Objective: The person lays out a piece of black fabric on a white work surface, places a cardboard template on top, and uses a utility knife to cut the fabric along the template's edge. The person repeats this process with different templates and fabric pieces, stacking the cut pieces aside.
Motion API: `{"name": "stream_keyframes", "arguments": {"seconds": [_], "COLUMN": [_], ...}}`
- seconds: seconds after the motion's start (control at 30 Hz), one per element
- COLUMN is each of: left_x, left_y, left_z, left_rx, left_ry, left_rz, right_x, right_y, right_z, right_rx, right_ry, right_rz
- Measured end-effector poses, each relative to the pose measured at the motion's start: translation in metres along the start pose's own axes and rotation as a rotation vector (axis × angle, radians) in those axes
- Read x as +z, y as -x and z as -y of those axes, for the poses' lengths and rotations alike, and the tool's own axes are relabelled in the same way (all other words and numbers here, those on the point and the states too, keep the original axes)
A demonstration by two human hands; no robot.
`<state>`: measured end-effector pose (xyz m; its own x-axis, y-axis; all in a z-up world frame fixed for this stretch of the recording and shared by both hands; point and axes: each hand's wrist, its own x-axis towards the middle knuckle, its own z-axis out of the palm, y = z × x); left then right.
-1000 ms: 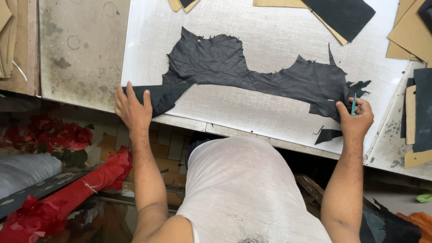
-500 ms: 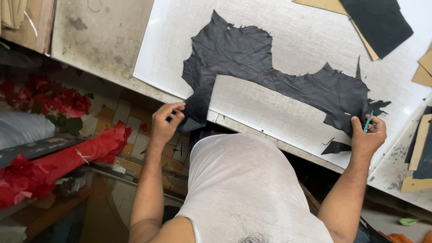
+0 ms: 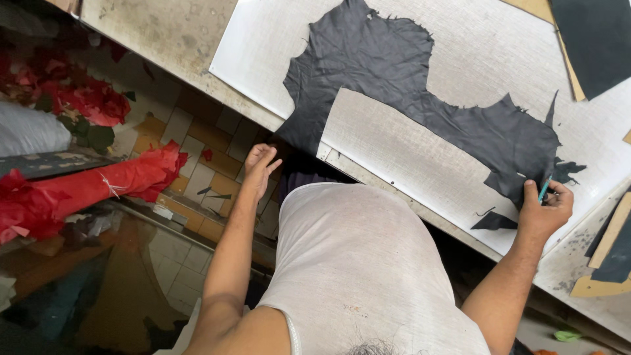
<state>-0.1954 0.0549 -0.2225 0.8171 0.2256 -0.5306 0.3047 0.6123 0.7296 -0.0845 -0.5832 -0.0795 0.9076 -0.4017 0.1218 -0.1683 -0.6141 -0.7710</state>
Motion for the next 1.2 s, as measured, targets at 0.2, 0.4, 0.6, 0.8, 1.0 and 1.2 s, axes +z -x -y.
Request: {"name": "stream_keyframes", "arguments": {"seconds": [0.2, 0.4, 0.6, 0.8, 1.0, 1.2], "left_x": [0.030, 0.046, 0.124, 0.314, 0.383, 0.349], "left_y": [-0.006, 0.034, 0.026, -0.052, -0.053, -0.096], "left_z": [-0.004, -0.029, -0.166, -0.238, -0.247, -0.189], "left_rx": [-0.103, 0.005, 0.320, 0.734, 0.802, 0.547], "left_ry": [0.226, 0.265, 0.096, -0.186, -0.285, -0.803], "left_rz": [0.024, 0.017, 0.197, 0.749, 0.853, 0.547], "right_x": [0.004, -0.027, -0.132, -0.179, -0.230, -0.177], "right_y": [0.007, 0.007, 0.025, -0.004, 0.087, 0.170], "right_z": [0.007, 0.036, 0.032, -0.030, -0.051, 0.004], "right_rx": [-0.025, 0.328, 0.312, 0.245, 0.157, 0.812], "right_ry": [-0.070, -0.135, -0.922, -1.022, -0.794, 0.090], "right_rz": [0.048, 0.188, 0.184, -0.224, -0.317, 0.499]}}
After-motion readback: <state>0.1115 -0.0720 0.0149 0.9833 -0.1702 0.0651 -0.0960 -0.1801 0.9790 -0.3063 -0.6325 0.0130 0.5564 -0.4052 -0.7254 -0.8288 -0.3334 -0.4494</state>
